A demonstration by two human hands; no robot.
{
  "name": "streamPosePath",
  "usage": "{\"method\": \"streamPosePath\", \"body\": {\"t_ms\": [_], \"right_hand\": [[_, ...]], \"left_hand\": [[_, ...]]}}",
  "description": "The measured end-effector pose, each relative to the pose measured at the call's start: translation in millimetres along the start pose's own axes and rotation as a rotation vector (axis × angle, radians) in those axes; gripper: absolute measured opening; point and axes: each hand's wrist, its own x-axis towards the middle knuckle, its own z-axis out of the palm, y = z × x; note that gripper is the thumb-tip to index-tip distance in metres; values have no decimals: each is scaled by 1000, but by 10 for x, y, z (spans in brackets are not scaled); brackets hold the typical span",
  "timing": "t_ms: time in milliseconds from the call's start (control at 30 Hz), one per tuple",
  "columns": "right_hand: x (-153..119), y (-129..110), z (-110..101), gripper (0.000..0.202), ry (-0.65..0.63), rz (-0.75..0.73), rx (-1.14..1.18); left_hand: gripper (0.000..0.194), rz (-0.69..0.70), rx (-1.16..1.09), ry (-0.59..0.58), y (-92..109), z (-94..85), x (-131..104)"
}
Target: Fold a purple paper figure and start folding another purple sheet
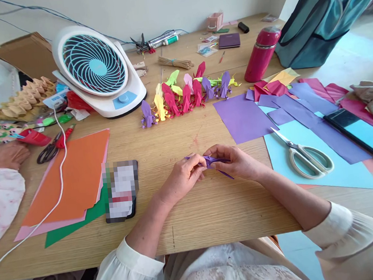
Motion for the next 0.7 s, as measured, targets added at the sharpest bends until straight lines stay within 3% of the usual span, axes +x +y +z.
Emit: {"method": "streamPosePath", "body": {"t_ms": [133,333,400,567,700], "right_hand": [[-4,0,2,25,22,-16,1],[-21,-11,32,30,52,-31,17],[-26,-14,45,31,53,-34,24],[-31,13,62,35,58,-19,46],[-24,43,64,32,64,-9,82]], "left_hand": [[10,-16,-154,64,-31,61,1],[8,-55,-90,230,-36,168,-12],[16,-68,-98,268,-18,191,-19],[56,-109,-161,295,47,176,-10],[59,-143,-227,270,82,135,5]]}}
